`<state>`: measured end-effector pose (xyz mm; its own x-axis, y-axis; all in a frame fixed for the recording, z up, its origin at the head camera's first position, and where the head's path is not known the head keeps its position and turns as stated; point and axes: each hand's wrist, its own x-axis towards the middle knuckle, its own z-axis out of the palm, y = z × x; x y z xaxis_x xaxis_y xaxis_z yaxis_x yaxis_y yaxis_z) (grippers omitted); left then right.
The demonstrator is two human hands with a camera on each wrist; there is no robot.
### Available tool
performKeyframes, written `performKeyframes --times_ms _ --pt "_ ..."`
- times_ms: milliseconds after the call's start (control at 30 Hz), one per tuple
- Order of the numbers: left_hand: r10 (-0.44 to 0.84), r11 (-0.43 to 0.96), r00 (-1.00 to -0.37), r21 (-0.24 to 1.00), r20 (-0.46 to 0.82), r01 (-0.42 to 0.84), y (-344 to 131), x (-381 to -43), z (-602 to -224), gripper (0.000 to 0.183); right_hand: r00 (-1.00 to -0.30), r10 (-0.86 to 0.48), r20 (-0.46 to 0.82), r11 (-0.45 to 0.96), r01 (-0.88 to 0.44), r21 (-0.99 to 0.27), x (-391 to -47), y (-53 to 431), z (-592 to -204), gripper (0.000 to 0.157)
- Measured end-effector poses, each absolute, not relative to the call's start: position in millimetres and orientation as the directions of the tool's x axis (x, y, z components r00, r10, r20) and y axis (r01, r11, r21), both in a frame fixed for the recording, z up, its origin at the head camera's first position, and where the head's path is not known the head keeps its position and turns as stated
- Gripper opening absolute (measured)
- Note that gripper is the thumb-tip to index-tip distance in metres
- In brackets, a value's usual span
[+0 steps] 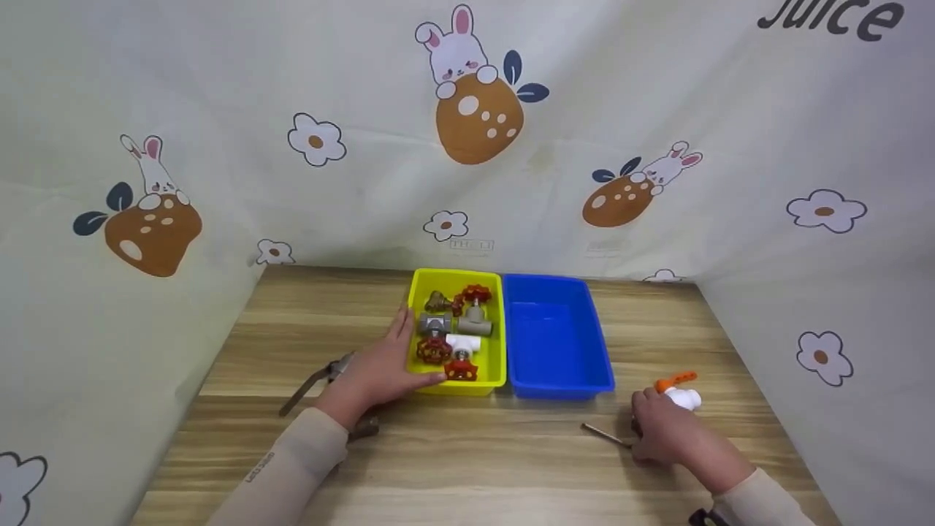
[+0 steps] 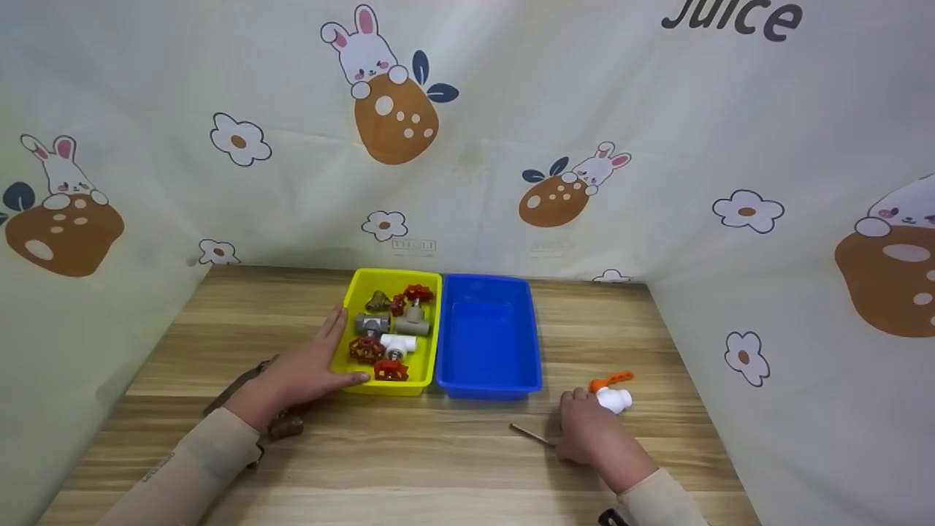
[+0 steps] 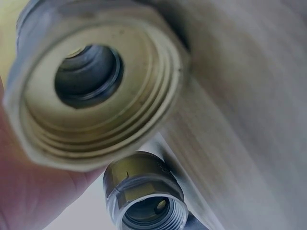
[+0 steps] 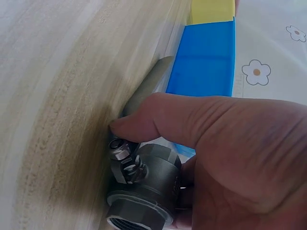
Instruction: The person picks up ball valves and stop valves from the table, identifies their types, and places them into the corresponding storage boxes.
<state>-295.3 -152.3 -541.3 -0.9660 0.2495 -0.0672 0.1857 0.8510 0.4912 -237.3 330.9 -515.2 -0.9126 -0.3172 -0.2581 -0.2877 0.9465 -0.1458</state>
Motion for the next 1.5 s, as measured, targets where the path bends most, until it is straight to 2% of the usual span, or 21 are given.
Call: performKeyframes --times_ms 233,567,933,1200,1500 --pt "0.252 0.841 -0.966 0.507 -0.058 0.189 -153 -296 -542 0.142 -0.918 -0.338 -0.206 0.940 -0.321 -0.112 -236 331 -519 0.049" --pt "0.262 0.848 -0.963 0.490 -0.054 0.203 -152 -295 -541 0.141 -0.927 -0.327 -0.182 0.943 -0.308 -0.126 -237 331 -522 0.049" --pt "0.258 0.853 -0.964 0.484 -0.071 0.193 -152 -294 -539 0.141 -0.932 -0.298 -0.206 0.953 -0.278 -0.120 -241 329 -516 0.054" --pt "0.254 0.856 -0.965 0.479 -0.064 0.193 -151 -295 -539 0.141 -0.926 -0.358 -0.122 0.930 -0.342 -0.132 -240 329 -516 0.056" --pt "0.251 0.858 -0.966 0.476 -0.060 0.193 -152 -296 -541 0.141 -0.928 -0.356 -0.108 0.928 -0.338 -0.160 -242 331 -508 0.064"
